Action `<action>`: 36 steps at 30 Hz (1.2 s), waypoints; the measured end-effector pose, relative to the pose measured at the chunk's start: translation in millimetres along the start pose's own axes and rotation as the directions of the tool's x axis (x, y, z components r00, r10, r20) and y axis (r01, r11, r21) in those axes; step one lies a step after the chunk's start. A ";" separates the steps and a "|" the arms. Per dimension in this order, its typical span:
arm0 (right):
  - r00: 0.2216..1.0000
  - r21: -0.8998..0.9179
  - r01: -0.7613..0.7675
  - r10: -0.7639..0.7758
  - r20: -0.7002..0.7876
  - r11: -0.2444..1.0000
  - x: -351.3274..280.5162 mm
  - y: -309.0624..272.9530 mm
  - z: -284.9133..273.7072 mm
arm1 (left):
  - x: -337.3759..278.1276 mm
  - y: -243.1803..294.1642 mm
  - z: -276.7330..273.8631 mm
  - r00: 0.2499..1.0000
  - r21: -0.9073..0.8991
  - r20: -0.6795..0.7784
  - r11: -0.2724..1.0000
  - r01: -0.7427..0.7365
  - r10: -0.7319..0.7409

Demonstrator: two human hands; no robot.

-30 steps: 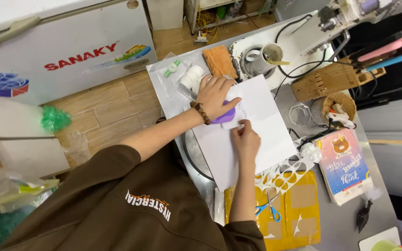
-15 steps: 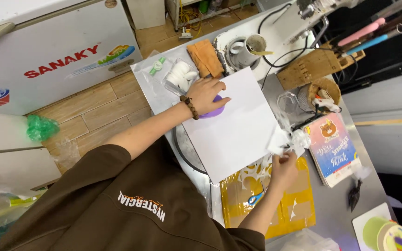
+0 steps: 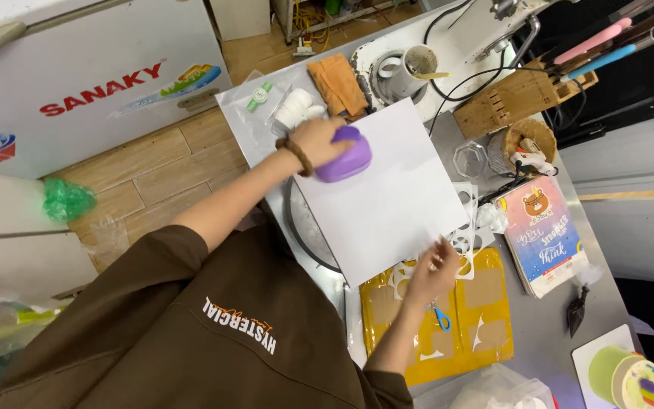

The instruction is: The recorder is using a manual circle punch tool to create several circular cutouts from white paper sheets on a prep table.

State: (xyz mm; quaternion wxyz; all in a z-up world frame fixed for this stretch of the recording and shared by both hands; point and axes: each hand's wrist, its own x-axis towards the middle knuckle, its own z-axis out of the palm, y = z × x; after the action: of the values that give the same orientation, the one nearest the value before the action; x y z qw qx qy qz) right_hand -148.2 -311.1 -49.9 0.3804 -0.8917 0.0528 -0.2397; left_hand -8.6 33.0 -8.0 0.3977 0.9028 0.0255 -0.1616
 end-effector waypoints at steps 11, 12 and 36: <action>0.873 0.728 -0.472 0.150 0.463 0.497 25.5 -108.9 97.9 | -26.2 -34.3 -8.5 0.992 -0.958 0.100 0.276 0.073 0.084; 0.885 0.769 -0.446 0.097 0.455 0.458 31.4 -126.5 91.3 | -29.0 -28.4 -12.1 0.992 -0.958 0.086 0.281 0.056 0.095; 0.652 0.593 -0.370 0.255 0.714 -0.715 10.7 -117.0 111.0 | -70.4 52.7 7.0 0.974 -0.737 -0.141 0.637 -0.223 0.178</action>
State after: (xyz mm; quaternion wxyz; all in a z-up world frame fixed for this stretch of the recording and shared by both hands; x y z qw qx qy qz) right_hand -97.2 -159.2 -29.5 0.9822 -0.0067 0.1791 0.0556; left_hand -67.9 -2.3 46.9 0.7480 0.6604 0.0003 -0.0668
